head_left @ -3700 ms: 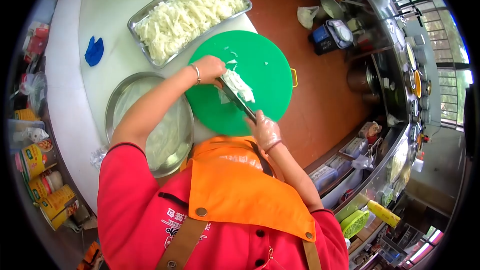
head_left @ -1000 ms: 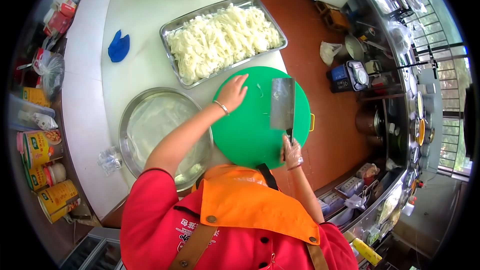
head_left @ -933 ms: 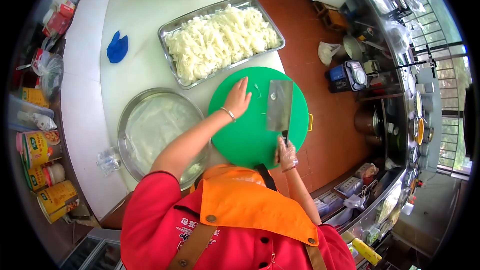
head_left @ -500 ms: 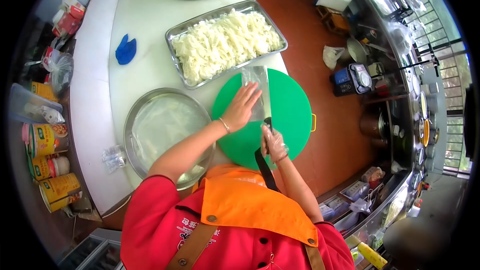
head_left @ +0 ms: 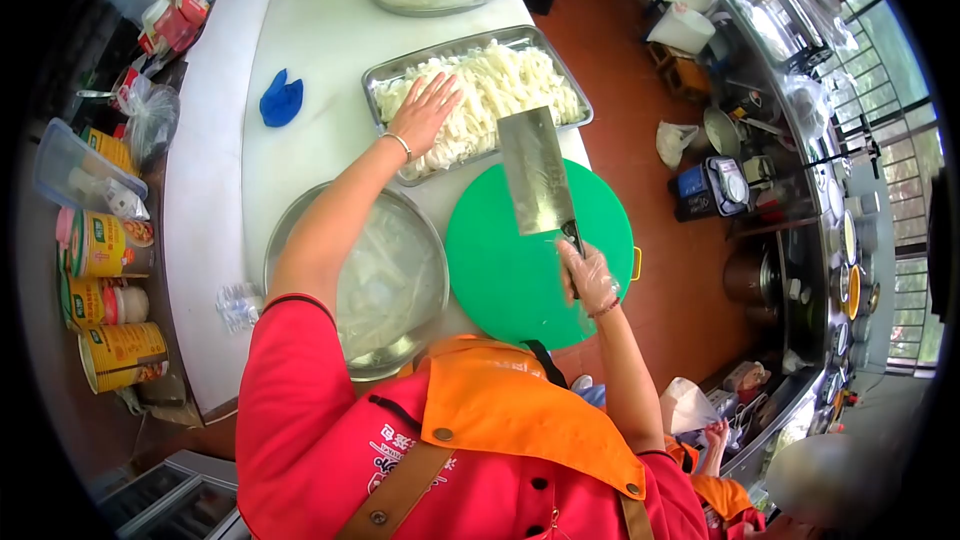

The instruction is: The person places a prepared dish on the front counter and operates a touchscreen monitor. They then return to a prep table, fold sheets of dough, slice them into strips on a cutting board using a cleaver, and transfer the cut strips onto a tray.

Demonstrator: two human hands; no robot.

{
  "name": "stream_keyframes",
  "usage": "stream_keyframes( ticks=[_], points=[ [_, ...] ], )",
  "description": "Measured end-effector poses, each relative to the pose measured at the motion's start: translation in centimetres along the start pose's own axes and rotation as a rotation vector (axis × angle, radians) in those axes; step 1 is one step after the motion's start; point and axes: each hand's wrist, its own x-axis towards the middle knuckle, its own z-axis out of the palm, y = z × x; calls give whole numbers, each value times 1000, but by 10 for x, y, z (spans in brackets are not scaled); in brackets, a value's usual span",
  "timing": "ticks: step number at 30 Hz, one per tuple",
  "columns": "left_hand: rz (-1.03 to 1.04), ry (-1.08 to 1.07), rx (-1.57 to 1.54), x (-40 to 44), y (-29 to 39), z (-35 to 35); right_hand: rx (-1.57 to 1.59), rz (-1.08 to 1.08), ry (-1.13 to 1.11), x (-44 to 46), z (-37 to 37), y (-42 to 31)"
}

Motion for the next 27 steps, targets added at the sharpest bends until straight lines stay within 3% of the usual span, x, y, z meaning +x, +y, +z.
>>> stream_keyframes(
  ticks=[3, 6, 10, 16, 22, 27],
  points=[
    [-134, -127, -128, -21, -16, 31, -342, 3, 165, 9, -18, 31],
    [-310, 63, -281, -50, -22, 35, -1033, -464, 448, 9, -32, 58],
    [-571, 265, -453, -110, -21, 23, -1370, -423, 358, 8, -52, 60],
    [-954, 172, -581, -221, -19, 24, -1487, -469, 269, 30, -87, 80],
    [-1088, -73, -385, -310, -14, 35, -1477, -447, 298, 52, -100, 83],
    [-1107, -143, -457, -292, -9, 48, -1435, -476, 405, 59, -85, 77]
  ],
)
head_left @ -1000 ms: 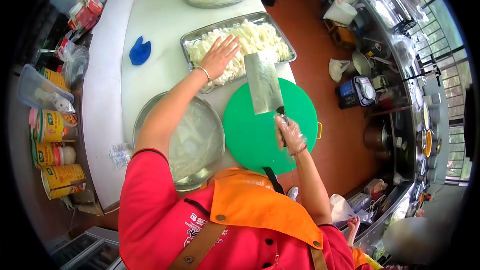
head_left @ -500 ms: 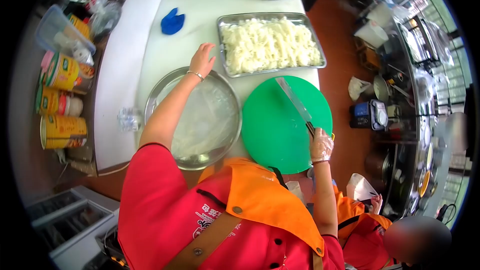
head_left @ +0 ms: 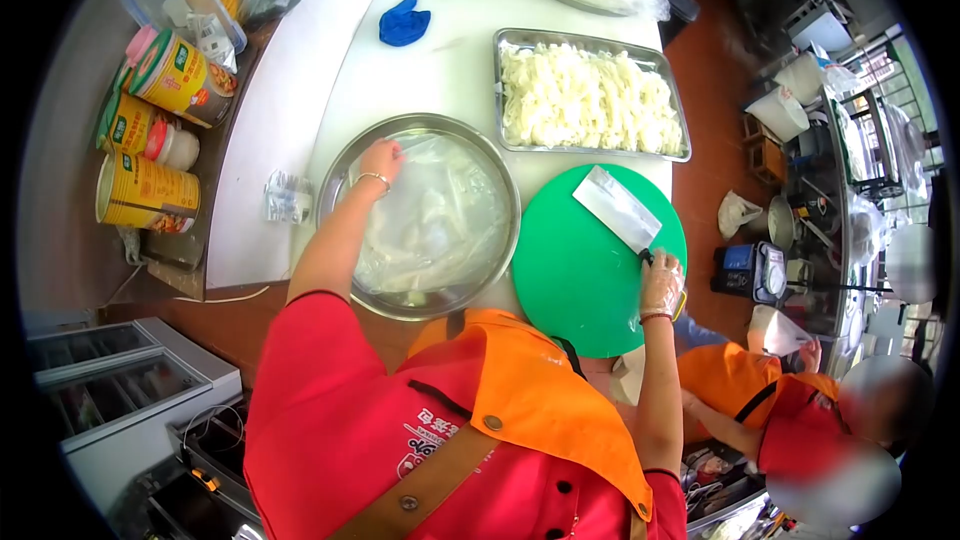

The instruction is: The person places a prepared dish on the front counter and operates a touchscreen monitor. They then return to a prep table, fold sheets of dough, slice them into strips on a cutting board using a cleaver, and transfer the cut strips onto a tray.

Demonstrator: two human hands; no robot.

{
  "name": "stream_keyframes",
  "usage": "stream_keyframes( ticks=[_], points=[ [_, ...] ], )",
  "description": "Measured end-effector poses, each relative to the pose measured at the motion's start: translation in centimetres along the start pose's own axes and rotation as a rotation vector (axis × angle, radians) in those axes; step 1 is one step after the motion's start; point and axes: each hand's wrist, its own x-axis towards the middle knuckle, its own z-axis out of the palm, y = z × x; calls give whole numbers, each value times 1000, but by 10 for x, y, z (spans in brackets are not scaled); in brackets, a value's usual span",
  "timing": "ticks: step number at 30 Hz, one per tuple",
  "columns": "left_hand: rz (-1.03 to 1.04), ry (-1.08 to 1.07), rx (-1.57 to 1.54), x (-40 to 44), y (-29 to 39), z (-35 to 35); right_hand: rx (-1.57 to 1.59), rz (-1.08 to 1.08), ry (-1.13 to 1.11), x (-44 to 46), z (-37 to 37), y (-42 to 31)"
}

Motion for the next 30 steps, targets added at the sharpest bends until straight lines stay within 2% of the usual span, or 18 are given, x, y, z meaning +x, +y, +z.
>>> stream_keyframes(
  ticks=[4, 7, 10, 13, 16, 19, 22, 25, 28, 30],
  points=[
    [-107, -165, 30, 20, 13, 1, 135, -7, 29, -3, -11, -16],
    [12, -123, 161, 23, 15, 2, 158, 10, -20, -18, -15, -14],
    [-73, -173, 92, 26, 16, 6, 163, 1, -70, -38, -12, -6],
    [27, -257, 206, 31, 18, 4, 166, -14, -107, -54, -4, 3],
    [160, -98, 200, 17, 26, 2, 174, -21, -158, -66, 0, 7],
    [-9, -121, 92, -9, 45, -1, 169, -88, -187, -69, 10, 12],
    [70, -124, 50, -42, 54, -4, 205, -177, -206, -64, 3, 4],
    [278, -25, 85, -55, 57, -4, 294, -238, -169, -55, 6, -6],
    [313, 93, 91, -88, 78, -12, 352, -356, -190, -37, -4, -17],
    [355, 48, 152, -103, 81, 0, 368, -408, -218, -27, 2, -23]
  ],
)
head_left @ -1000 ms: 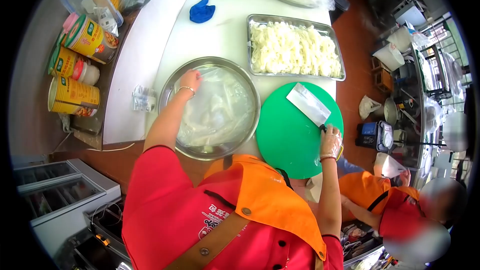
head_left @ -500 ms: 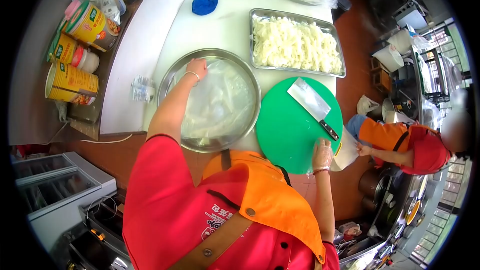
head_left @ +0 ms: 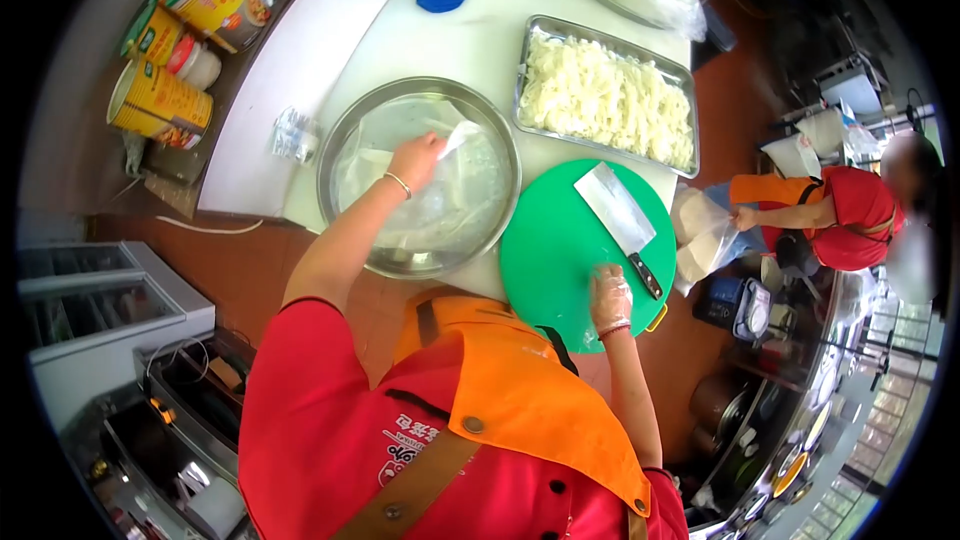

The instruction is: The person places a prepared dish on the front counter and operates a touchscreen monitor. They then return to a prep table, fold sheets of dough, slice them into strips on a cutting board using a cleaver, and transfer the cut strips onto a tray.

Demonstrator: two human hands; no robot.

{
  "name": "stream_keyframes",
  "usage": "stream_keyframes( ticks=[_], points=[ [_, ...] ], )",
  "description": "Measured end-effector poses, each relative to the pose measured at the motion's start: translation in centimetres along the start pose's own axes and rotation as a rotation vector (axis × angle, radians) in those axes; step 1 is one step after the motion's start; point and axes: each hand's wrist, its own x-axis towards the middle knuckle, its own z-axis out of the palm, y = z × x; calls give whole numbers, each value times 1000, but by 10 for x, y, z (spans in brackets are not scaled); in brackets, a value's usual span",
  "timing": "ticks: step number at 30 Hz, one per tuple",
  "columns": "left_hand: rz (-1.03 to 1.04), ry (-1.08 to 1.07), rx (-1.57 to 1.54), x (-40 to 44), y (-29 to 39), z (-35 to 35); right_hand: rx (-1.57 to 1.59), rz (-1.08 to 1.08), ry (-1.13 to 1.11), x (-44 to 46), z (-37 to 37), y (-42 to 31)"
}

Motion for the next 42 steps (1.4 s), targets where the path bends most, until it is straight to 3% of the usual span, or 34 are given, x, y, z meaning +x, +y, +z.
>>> stream_keyframes(
  ticks=[4, 10, 16, 19, 22, 25, 28, 31, 34, 37, 40, 42],
  points=[
    [65, -86, -4, -43, 39, 13, 5, -146, -79, 28, 9, -9],
    [-109, -150, -3, -72, 71, 22, 54, -304, -166, 62, 18, -45],
    [200, -49, -40, -90, 83, 12, 71, -436, -131, 83, 26, -80],
    [142, -303, -89, -96, 74, -1, 191, -553, -148, 101, 32, -109],
    [-110, -136, -148, -93, 54, 2, 47, -576, -196, 121, 44, -141],
    [47, 276, 152, -83, 22, -14, 38, -607, -122, 141, 72, -158],
    [-16, -154, 37, -84, 1, -6, -306, -539, -275, 150, 105, -158],
    [21, -334, 40, -76, 0, -7, -401, -441, -428, 156, 106, -151],
    [171, 13, 20, -80, -5, -8, -308, -459, -413, 156, 82, -149],
    [-4, -169, -27, -85, -8, -5, -300, -476, -379, 152, 55, -158],
    [-8, -303, -28, -90, -8, -14, -333, -498, -437, 151, 62, -145],
    [114, -287, -95, -107, -2, -27, -332, -587, -490, 140, 56, -137]
  ],
)
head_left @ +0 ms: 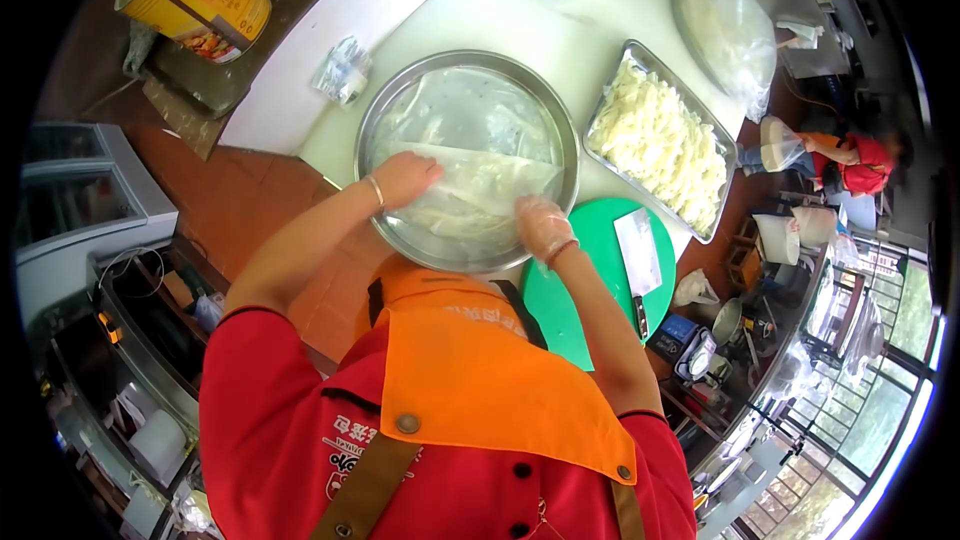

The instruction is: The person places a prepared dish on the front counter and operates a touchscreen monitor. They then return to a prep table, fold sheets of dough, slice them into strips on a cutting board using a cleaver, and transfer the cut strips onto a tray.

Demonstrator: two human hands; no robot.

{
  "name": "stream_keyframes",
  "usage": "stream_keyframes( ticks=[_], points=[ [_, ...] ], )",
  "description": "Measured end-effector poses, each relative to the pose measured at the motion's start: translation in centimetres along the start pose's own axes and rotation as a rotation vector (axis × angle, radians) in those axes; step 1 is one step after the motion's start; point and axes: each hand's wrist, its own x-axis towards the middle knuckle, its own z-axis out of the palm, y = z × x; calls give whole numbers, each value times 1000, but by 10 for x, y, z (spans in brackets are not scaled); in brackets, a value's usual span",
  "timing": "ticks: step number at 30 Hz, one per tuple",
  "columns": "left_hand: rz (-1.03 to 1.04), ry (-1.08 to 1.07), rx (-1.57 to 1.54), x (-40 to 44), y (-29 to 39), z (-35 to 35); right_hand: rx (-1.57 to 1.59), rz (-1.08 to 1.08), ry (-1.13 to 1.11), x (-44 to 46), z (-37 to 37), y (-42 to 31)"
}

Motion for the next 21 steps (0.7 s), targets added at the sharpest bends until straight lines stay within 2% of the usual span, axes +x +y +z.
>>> stream_keyframes(
  ticks=[1, 4, 7, 9, 10, 13, 15, 16, 18, 19, 21],
  points=[
    [65, 7, -23, -10, 7, -2, -4, -48, -20, -6, -4, 0],
    [54, -308, -43, -35, 27, -4, -36, -145, -281, -12, -15, -1],
    [100, -201, -150, -39, 23, 0, -83, -40, -123, 10, -16, 14],
    [-42, 160, -148, -22, 21, -7, -50, 78, 157, 31, -20, 33],
    [-115, 340, -146, -12, 16, -10, -64, 112, 109, 44, -20, 39],
    [-396, 180, -59, 8, -10, 6, -106, 199, -70, 67, -20, 47],
    [-394, 10, -26, 10, -18, 5, -131, 237, -233, 73, -21, 45],
    [-391, -77, -7, 10, -20, 3, -177, 213, -171, 70, -20, 44],
    [-309, 37, -90, 5, -22, 4, -268, 164, -48, 60, -21, 39],
    [-268, 93, -132, 3, -22, 5, -214, 198, -74, 57, -24, 36],
    [-405, -8, -266, -2, -11, 0, -105, 264, -124, 53, -31, 29]
  ],
)
